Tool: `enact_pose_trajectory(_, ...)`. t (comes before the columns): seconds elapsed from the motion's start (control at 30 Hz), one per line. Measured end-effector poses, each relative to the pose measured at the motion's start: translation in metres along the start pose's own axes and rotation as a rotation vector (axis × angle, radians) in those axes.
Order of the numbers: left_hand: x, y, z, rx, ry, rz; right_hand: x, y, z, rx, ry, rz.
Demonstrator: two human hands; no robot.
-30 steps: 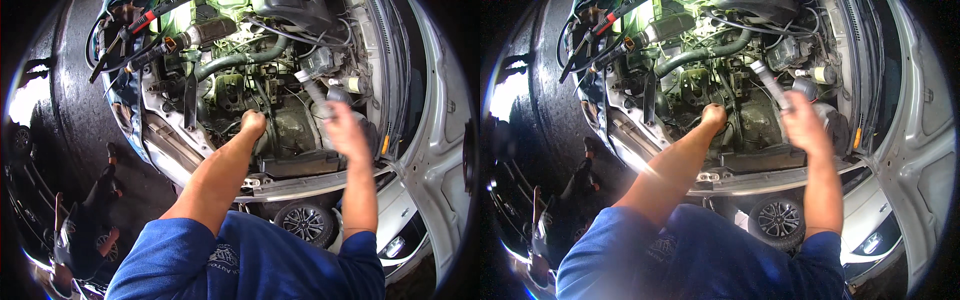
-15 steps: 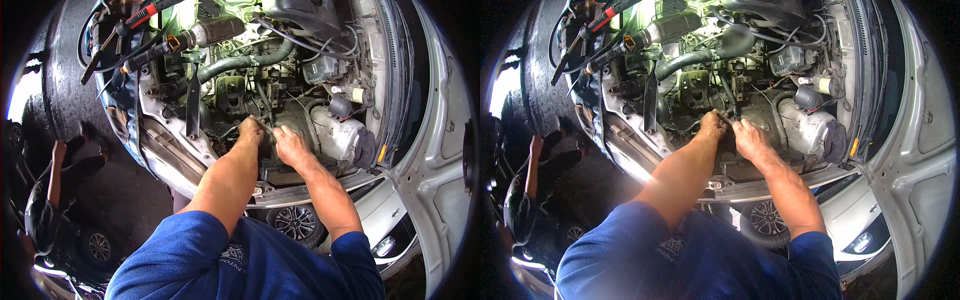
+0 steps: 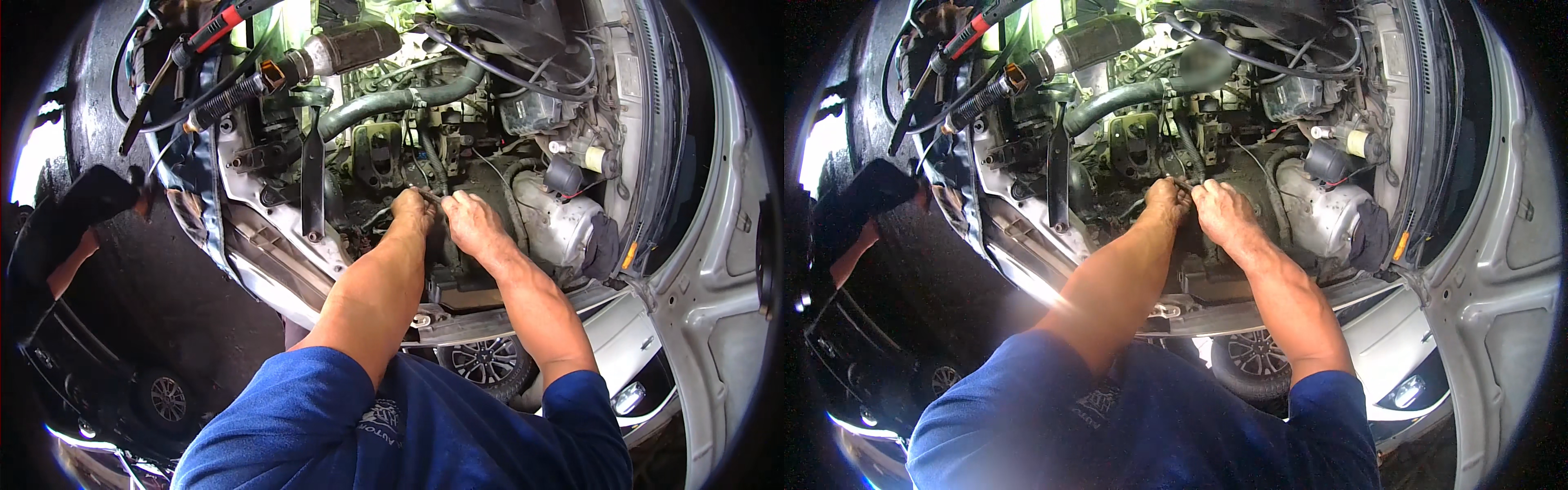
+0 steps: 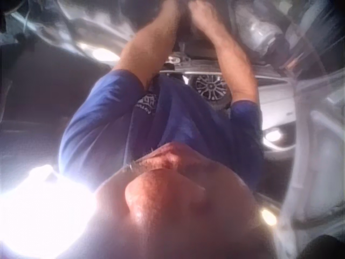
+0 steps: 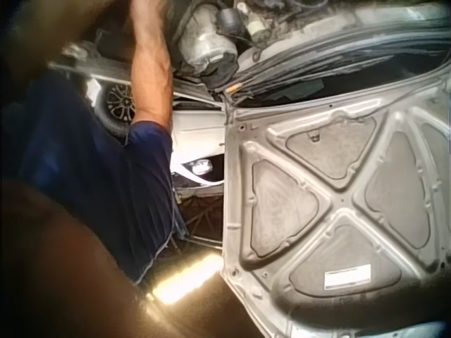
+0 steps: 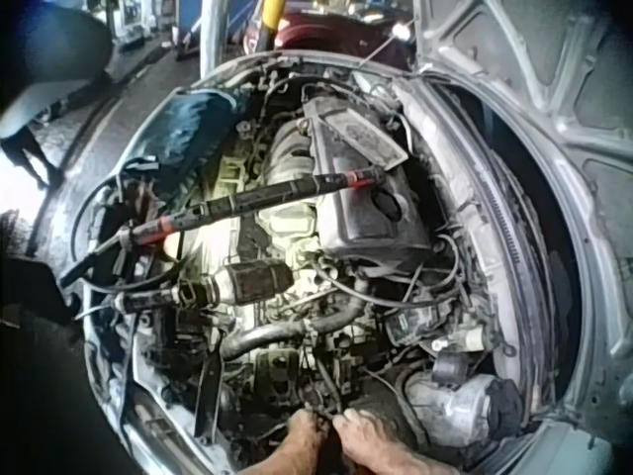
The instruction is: The person positions an under-hood work light across the engine bay and then works on engine components with their hands.
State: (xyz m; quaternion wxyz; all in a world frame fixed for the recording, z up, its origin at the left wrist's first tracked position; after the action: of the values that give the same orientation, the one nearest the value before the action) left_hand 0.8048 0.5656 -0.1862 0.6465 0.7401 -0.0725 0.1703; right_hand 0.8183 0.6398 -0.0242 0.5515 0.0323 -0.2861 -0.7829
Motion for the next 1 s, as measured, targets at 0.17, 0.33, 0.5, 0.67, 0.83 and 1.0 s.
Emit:
enact_pose_trajectory(0.17, -0.004, 0.010, -0.002, -0.031, -0.085, -0.008, -0.002, -0.012, 0.004, 0.030, 0.028, 0.024)
enact_pose_trajectory(0.33, -0.006, 0.014, -0.002, -0.068, -0.155, -0.021, 0.000, -0.018, 0.007, 0.079, 0.038, 0.028)
enact_pose_trajectory(0.5, -0.010, 0.007, 0.001, -0.082, -0.154, -0.027, 0.000, -0.019, 0.003, 0.078, -0.021, -0.010)
enact_pose_trajectory(0.67, 0.007, 0.012, 0.005, -0.105, -0.424, -0.044, 0.000, -0.017, -0.003, 0.286, -0.202, -0.274)
enact_pose_trajectory(0.83, -0.005, -0.011, -0.001, -0.037, -0.457, -0.089, 0.006, -0.015, -0.008, 0.220, -0.297, -0.252)
enact_pose_trajectory(1.0, -0.013, -0.018, -0.003, -0.078, -0.558, -0.037, 0.022, -0.014, 0.025, 0.128, -0.019, 0.007)
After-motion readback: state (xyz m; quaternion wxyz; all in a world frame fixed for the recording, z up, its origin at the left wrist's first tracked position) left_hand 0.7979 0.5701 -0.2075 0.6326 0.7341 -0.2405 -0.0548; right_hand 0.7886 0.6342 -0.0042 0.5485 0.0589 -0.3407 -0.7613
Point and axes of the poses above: each hand's wrist, its own y-axis away from the middle knuckle, its own z-axis out of the back of the hand, x = y × z, the point moved 6 cm from there along -y, towards the middle knuckle, and after that the axes turned 10 degrees about z, right-handed, at the moved point
